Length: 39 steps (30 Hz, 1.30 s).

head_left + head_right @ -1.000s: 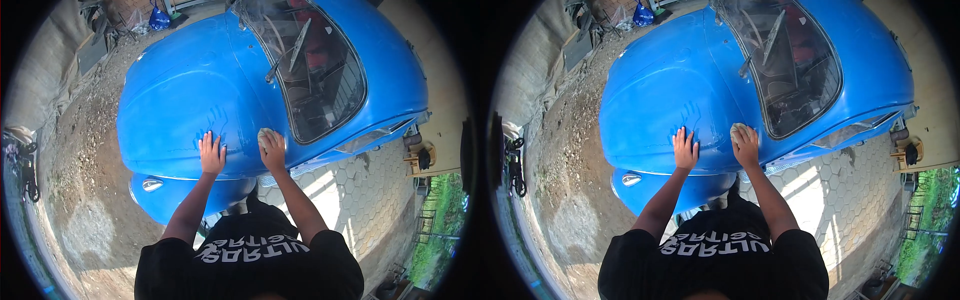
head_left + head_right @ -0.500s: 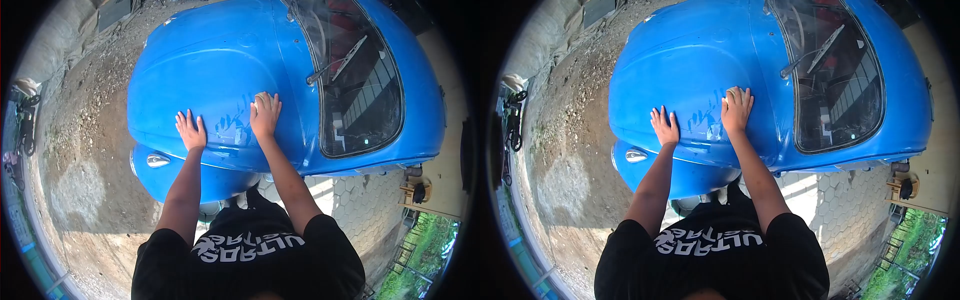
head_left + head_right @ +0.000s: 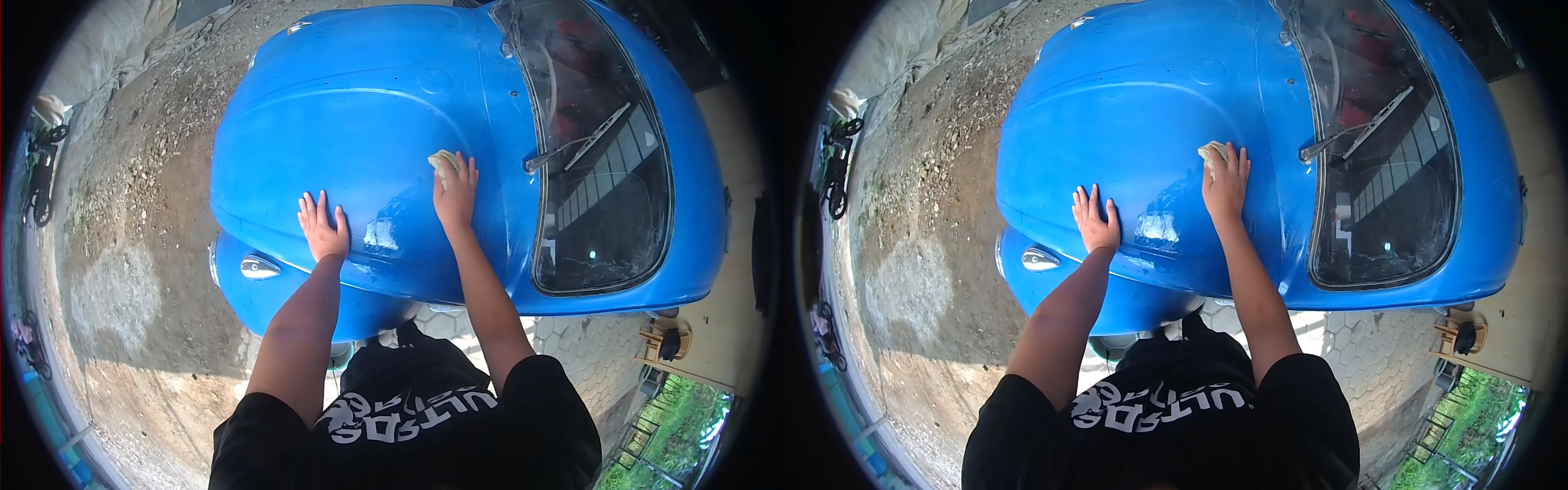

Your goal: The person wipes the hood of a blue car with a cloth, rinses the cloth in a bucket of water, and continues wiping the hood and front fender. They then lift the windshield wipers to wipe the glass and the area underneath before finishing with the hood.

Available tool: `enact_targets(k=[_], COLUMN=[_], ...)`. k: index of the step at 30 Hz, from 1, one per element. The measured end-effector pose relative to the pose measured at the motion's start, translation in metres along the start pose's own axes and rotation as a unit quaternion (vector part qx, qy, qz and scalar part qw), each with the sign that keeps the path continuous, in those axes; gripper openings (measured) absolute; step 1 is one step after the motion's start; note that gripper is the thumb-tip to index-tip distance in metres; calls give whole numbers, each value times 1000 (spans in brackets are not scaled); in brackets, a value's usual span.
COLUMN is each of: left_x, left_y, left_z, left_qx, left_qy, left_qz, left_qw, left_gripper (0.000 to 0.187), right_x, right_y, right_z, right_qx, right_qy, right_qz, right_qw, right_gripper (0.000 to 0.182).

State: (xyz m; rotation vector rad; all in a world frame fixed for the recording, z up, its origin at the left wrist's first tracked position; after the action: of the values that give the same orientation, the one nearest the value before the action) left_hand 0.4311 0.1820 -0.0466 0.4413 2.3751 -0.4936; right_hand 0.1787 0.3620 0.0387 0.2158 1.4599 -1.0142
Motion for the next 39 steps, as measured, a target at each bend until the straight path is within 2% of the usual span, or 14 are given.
enact_targets(k=[2,5,8,11,15,17,20,23,25,28,30,32,34,39], left_x=[-1,-1,-3,-2,-2,-2,-3,-2,-1,-1,-4,-5,-3,0], left_y=[1,1,2,2,2,2,2,2,4,0,2,1,1,-1], left_z=[0,0,-2,-1,-3,-1,-5,-2,-2,-4,-6,-7,-6,-5], left_qx=[-1,-3,7,0,-1,-2,-4,-1,1,4,0,-5,-10,-9], left_qy=[-2,-5,1,-1,-4,-6,-4,-7,-7,-3,-4,-6,-13,-17], left_qz=[1,1,-5,-1,0,2,3,-1,-2,-1,5,10,13,16], left_qw=[1000,1000,1000,1000,1000,1000,1000,1000,1000,1000,1000,1000,1000,1000], left_gripper=[57,57,57,57,57,57,57,57,58,57,57,57,58,59], right_x=[9,6,-15,-26,-19,2,15,-4,-11,-17,-12,7,44,85], right_y=[-14,25,115,122,5,-41,-57,1,67,81,24,-46,-101,-157], right_z=[24,80,109,75,-33,-52,-2,84,112,91,52,4,-21,47], right_qx=[21,-135,-308,-348,-67,-1,26,-174,-288,-386,-294,-131,-21,-70], right_qy=[-14,-150,-213,-143,17,41,4,-173,-201,-97,-68,3,17,2], right_qz=[1,70,161,176,40,-17,-24,48,145,147,146,65,17,-1], right_qw=[1000,977,913,910,997,999,999,968,925,905,942,989,1000,998], right_gripper=[33,26,24,25,33,34,33,25,23,34,39,42,41,39])
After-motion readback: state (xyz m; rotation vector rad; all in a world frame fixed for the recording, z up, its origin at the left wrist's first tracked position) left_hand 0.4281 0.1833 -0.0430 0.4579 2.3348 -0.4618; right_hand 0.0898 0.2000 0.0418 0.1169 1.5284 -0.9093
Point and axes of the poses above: each hand's wrist, its own y-axis away from the middle knuckle, its own x-axis out of the palm, z = x × y, the point moved 7 cm from there along -y, towards the middle knuckle, and after that the axes turned 8 degrees about y, right-handed, at the moved point
